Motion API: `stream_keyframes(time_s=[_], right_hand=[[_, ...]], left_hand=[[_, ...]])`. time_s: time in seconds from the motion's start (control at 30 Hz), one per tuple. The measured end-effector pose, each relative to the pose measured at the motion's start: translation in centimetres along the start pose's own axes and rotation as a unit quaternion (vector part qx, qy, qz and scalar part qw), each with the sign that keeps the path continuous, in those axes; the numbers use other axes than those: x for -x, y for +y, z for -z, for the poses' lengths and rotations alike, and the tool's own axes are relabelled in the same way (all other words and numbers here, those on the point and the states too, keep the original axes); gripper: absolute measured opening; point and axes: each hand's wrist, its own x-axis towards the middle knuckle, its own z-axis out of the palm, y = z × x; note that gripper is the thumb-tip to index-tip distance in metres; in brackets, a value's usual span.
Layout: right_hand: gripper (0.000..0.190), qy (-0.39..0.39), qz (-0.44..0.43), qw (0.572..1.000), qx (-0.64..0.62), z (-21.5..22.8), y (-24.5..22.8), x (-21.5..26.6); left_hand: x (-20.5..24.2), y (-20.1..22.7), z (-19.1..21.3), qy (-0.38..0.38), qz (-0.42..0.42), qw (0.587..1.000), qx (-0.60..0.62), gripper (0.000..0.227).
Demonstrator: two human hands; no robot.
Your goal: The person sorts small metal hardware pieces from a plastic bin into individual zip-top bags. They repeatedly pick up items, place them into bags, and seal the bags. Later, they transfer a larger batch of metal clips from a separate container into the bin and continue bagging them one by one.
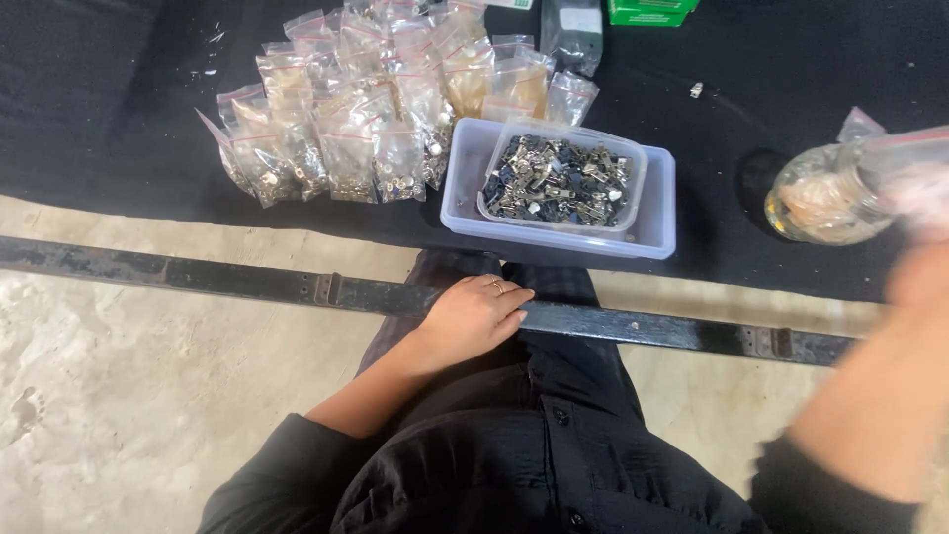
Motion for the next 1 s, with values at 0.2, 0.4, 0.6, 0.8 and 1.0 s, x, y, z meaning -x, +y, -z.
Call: stream_keyframes(time_s=[0.2,0.4,0.6,0.8,1.0], right_hand=[[0.017,-0.079,-0.009,0.96,-0.268,-14.7,3.9,5.9],[0.024,0.055,-0.063,0.962,-0.258,-23.3,0.6,9.4],[0.022,-0.064,0.026,0.99,-0.123,-21.5,4.0,11.5],[0.058,-0.026,-0.056,0.978,-0.201,-22.7,3.1,11.3],[0.02,-0.133,-0.023,0.991,-0.018,-24.8,2.2,12.0]], left_hand=[[-2.8,4.6,3.5,-0.038,0.051,0.966,0.252,0.039],[-4.1,8.0,5.3,0.015,0.116,0.852,0.511,0.049],[-4.1,9.3,5.2,0.098,0.206,0.799,0.557,0.036],[-3.3,9.4,6.1,0.154,0.205,0.826,0.502,0.018],[-1.3,6.8,4.2,0.152,0.135,0.913,0.353,0.007]])
